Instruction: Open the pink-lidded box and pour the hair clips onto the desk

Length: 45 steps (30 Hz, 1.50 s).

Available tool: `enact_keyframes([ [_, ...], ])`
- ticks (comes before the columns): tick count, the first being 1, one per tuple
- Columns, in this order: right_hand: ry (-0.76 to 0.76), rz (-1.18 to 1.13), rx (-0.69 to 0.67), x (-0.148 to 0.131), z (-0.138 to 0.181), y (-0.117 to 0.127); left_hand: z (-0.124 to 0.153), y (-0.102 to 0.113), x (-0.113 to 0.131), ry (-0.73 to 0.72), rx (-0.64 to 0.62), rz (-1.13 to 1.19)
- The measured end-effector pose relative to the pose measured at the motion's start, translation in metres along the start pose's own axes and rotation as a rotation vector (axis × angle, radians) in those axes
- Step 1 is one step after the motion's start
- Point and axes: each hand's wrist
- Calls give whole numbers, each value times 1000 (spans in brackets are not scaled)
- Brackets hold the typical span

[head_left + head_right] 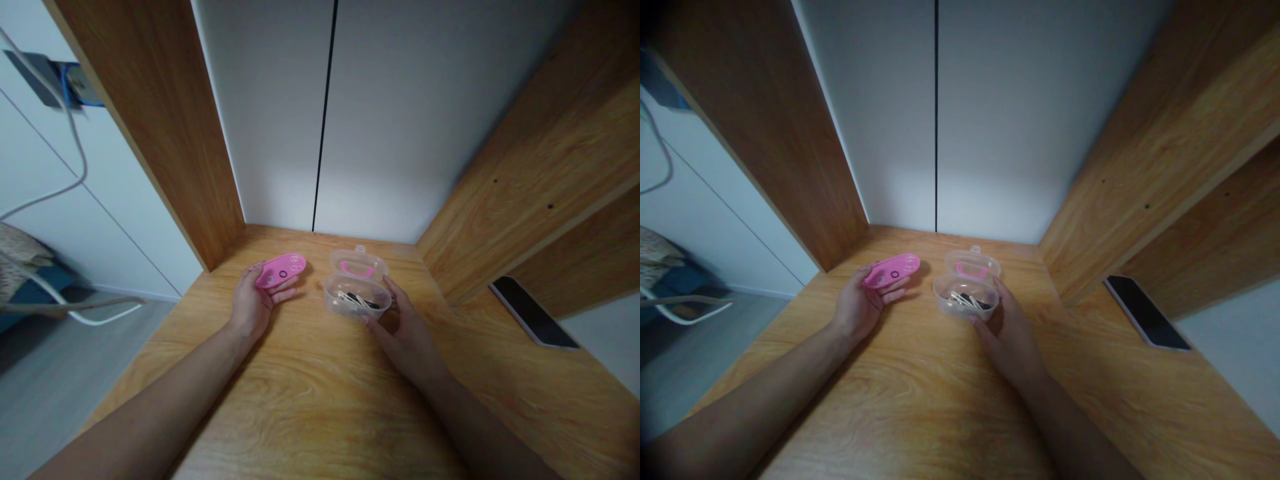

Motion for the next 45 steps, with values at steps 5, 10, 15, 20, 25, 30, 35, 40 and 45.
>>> enact_keyframes([
  [5, -28, -12, 80, 0, -4, 3, 0, 1, -7, -180, 94, -178],
  [10, -61, -49, 95, -4, -5, 5, 4, 1, -11, -202, 53, -354],
  [15, -73, -93, 113, -6, -5, 4, 0, 7, -11, -328, 78, -596],
  [20, -91, -104, 104, -7, -6, 5, -5, 13, -10, -524, 93, -800],
  [25, -103, -94, 109, -8, -6, 5, 0, 12, -7, -561, 92, -838],
  [30, -98, -106, 108, -6, -5, 5, 2, 10, -7, -606, 86, -821],
  [35, -93, -114, 117, -1, -5, 3, 5, 10, -10, -621, -64, -718],
  [40, -89, -151, 112, -5, -5, 3, 15, 10, -11, -739, -269, -907],
  [45, -109, -162, 107, -9, -5, 5, 23, 7, -10, -886, -533, -964],
])
Point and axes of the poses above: each hand's wrist, its own z-axis away from the middle knuckle, its own y-axis out of the back of the hand, x = y × z, and after that the axes turned 6 degrees about x, right-handed
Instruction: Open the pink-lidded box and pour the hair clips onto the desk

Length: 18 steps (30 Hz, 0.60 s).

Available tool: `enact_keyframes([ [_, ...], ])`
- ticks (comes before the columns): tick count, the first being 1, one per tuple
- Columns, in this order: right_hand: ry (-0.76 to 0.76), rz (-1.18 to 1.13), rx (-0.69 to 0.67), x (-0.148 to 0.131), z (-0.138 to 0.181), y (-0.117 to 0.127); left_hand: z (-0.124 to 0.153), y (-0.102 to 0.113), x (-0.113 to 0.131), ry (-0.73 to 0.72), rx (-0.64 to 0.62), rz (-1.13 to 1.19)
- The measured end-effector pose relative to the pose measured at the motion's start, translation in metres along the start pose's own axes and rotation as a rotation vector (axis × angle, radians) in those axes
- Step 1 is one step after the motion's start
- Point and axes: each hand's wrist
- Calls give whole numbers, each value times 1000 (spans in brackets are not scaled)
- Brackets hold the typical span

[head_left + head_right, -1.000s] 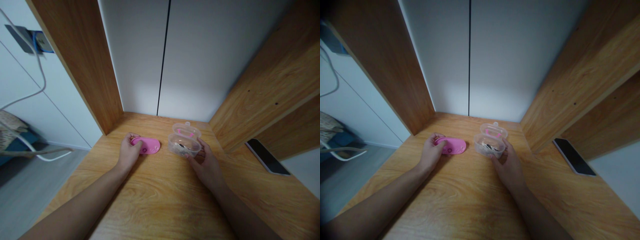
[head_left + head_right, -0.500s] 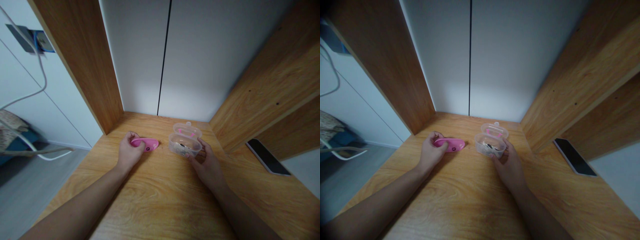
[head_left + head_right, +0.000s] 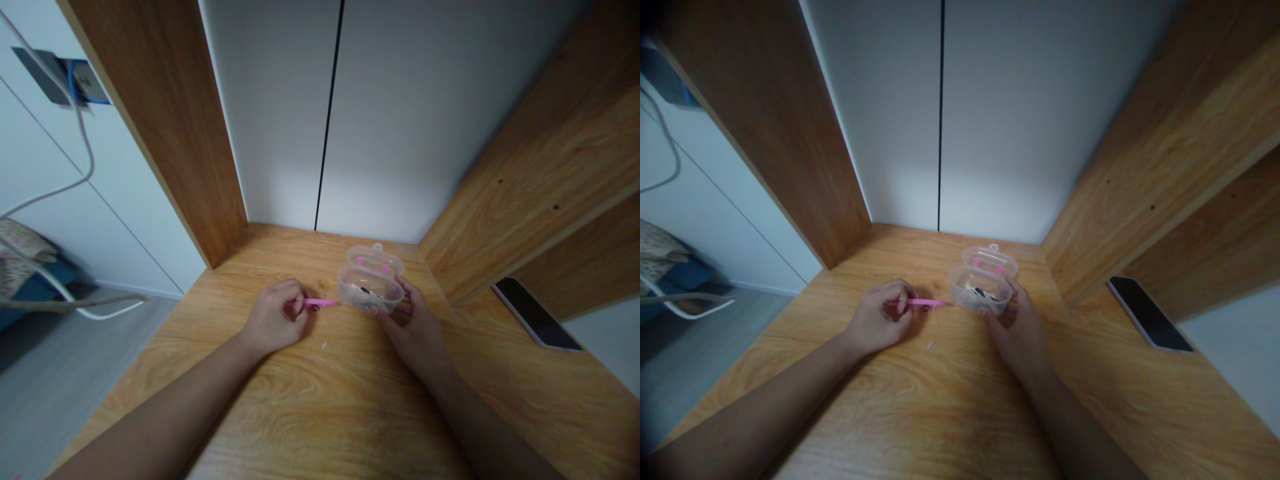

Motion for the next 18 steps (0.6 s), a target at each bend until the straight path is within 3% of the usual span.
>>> enact_keyframes([
  [3, 17, 27, 12, 1, 0, 0, 0, 0, 0, -57, -39, -20],
  [10, 12, 35, 10, 3, 0, 0, 0, 0, 1, -63, 4, -7],
  [14, -5, 9, 3, -1, 0, 0, -2, 0, -2, 32, 144, -74],
  [18, -1, 29, 2, 0, 0, 1, -5, 2, -12, 243, 297, -132],
])
Point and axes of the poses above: each hand's wrist, its own z-axis away from the middle knuckle, its own y-axis out of the back of the hand, x = y × z, and after that the axes turned 6 degrees about x, right-handed
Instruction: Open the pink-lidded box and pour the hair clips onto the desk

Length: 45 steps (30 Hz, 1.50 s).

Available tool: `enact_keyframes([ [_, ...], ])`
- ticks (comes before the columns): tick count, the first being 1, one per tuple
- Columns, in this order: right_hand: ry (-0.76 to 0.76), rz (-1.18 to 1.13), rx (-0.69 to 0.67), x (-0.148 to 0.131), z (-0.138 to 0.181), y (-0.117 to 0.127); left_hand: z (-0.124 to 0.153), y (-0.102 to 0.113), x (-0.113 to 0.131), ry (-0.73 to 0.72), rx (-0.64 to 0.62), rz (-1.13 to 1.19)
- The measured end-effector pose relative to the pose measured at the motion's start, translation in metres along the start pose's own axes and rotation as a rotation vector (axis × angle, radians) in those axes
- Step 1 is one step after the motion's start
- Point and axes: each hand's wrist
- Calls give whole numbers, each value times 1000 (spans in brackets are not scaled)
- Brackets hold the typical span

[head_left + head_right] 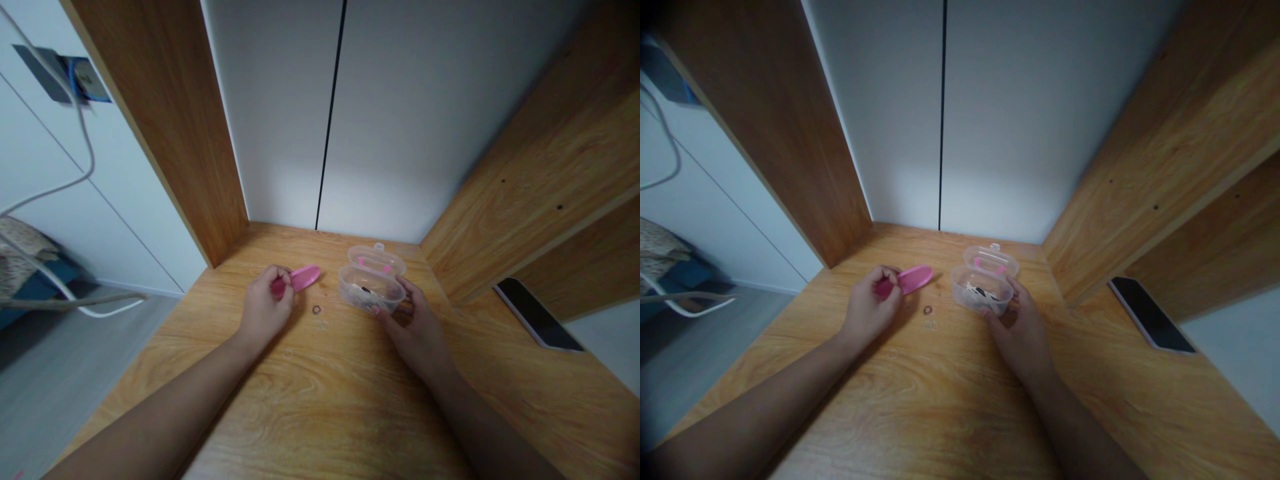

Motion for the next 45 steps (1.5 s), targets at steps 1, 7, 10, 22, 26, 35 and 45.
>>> enact_keyframes([
  [1, 3, 9, 0, 1, 0, 0, -2, 0, -3, 56, 25, -17],
  [7, 4, 13, -2, 2, 0, 0, -8, -1, -25, 154, 45, -100],
  [10, 16, 11, -4, 1, 0, 0, -5, -1, -25, 35, 63, -184],
  [22, -18, -4, 9, -1, 0, -1, -19, 32, 18, -645, -912, -213],
  [26, -14, -15, 7, 1, 0, -1, -19, 33, 18, -592, -942, -265],
  [35, 3, 6, 15, 5, -1, -1, -24, 46, 18, -539, -895, -316],
  [45, 8, 3, 27, -1, -1, -2, -21, 33, -2, -595, -668, -420],
])
Point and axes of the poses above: each hand's wrist, its own z-axis away from the middle knuckle, its own y-axis out of the back of the hand, x = y × z, and after that the axes turned 6 degrees about x, right-handed
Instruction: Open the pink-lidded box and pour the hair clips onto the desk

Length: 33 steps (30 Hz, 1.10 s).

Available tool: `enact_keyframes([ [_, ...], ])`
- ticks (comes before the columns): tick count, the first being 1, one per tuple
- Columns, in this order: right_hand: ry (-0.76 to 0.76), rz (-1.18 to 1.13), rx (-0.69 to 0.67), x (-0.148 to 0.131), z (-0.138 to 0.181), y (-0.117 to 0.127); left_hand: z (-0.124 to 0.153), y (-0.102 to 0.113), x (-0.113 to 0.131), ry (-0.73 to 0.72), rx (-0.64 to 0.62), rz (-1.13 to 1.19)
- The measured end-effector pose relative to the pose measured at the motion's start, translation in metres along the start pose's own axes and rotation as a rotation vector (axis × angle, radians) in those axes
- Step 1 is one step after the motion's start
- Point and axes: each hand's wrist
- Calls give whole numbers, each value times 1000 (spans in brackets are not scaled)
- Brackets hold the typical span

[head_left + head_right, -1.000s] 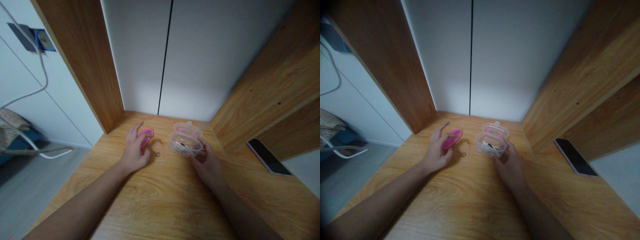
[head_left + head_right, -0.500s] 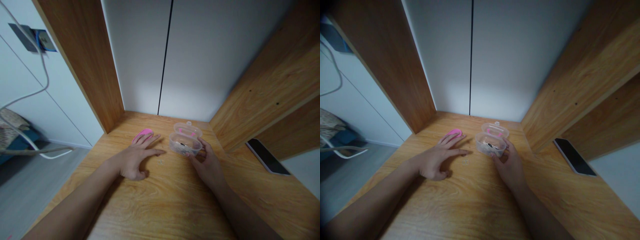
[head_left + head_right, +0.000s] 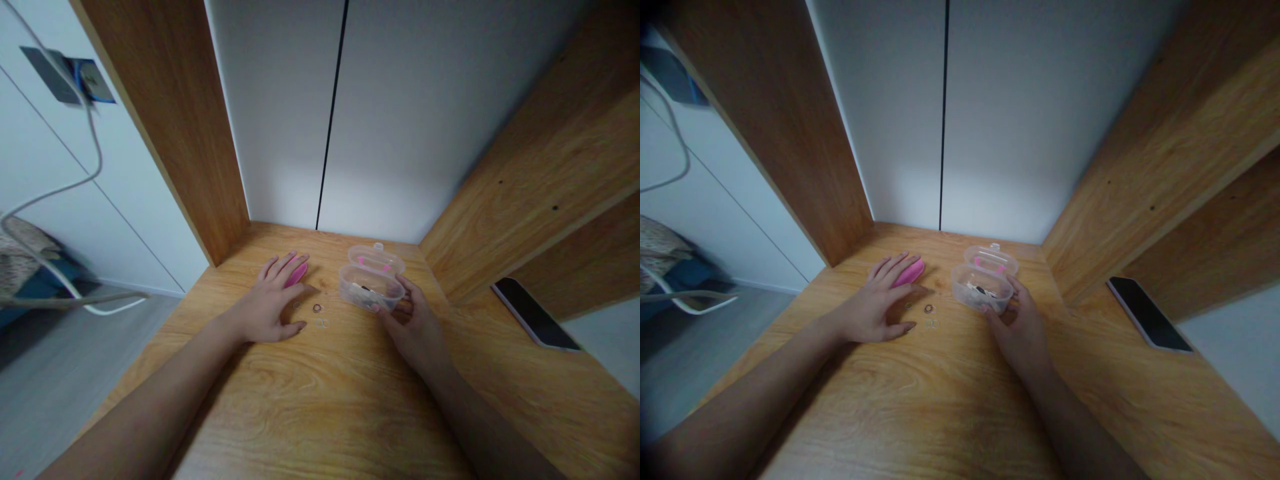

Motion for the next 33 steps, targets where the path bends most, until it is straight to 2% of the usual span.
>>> enact_keyframes([
  [3, -13, -22, -9, 2, 0, -1, -3, -11, 2, 29, 99, -32],
  [6, -21, -31, -6, 5, 0, -2, -5, -15, 6, 30, 134, -43],
  [14, -18, -81, 5, 6, -1, -3, 0, -1, 0, 32, 107, -53],
  [21, 25, -56, 10, 16, -2, -6, 0, -6, -7, 62, 90, -14],
  [29, 53, -70, -45, 17, -3, -9, -5, -9, 3, -103, 73, 11],
  [33, 88, -31, -97, 17, -2, -9, -6, -9, 4, -128, 97, 32],
])
Point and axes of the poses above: each hand's wrist, its own z-axis away from the middle knuckle, its own y-axis out of the back of the hand, x = y × z, and after that the axes turned 6 degrees about x, right-handed
